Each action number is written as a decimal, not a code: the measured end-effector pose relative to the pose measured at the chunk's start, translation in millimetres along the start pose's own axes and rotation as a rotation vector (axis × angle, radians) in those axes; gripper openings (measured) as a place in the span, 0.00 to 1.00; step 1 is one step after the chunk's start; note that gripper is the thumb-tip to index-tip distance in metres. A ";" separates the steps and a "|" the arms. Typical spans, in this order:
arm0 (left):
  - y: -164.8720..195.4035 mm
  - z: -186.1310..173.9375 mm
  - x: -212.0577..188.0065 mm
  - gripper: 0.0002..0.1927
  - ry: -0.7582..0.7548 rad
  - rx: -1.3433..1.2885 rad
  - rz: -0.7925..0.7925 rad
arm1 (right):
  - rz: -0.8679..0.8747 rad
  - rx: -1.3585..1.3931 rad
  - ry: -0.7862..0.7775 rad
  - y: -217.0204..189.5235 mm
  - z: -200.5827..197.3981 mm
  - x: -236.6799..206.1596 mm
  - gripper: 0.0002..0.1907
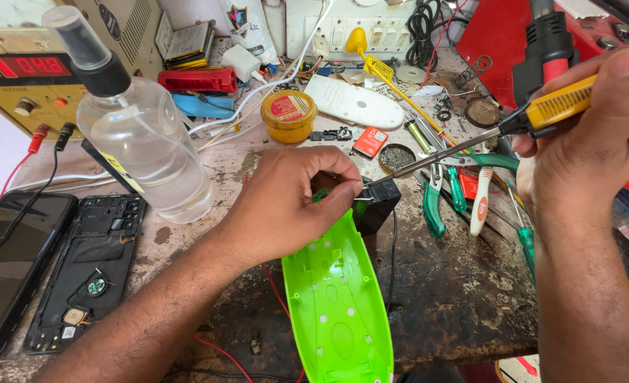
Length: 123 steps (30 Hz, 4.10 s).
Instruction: The person solders wires to a small black electronic component and then places the component into a green plastic housing. The person uses a soldering iron and handles wires, a battery, and a green plastic case.
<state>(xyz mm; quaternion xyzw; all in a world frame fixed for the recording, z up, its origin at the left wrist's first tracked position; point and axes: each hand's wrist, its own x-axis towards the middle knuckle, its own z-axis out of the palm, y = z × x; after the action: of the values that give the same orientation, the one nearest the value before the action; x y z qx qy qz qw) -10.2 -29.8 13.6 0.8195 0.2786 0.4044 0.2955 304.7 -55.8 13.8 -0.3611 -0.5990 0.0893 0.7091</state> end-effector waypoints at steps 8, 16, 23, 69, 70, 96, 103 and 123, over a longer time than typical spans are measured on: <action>-0.2 0.3 -0.3 0.05 0.009 0.007 0.002 | -0.005 -0.036 -0.005 -1.8 -0.3 1.1 0.34; -1.0 1.5 -0.2 0.05 0.016 -0.008 0.019 | -0.005 -0.041 -0.022 -4.2 2.9 3.1 0.35; -1.0 1.6 0.1 0.05 0.020 0.019 -0.017 | -0.026 -0.096 -0.019 -2.8 1.5 4.0 0.36; -1.9 0.7 0.0 0.05 0.010 -0.011 0.018 | -0.006 0.035 -0.004 3.4 0.8 5.0 0.33; -2.0 0.6 -0.2 0.05 0.009 -0.013 0.014 | -0.004 0.044 0.000 3.7 -0.4 5.5 0.32; -2.0 1.1 0.7 0.06 0.005 0.016 0.002 | -0.007 -0.025 0.012 -3.7 6.4 5.5 0.33; -2.6 1.8 0.4 0.06 0.009 0.009 0.004 | -0.010 0.070 0.060 9.6 -6.2 7.5 0.31; -2.4 0.5 -1.2 0.07 0.004 0.100 0.106 | -0.193 -0.633 0.083 34.5 -31.9 70.5 0.14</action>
<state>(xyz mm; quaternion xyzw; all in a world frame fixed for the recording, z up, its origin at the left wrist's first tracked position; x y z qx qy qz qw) -10.9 -29.1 11.1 0.8460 0.2552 0.4066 0.2320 363.1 -4.3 47.0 -0.5084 -0.5992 -0.1837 0.5905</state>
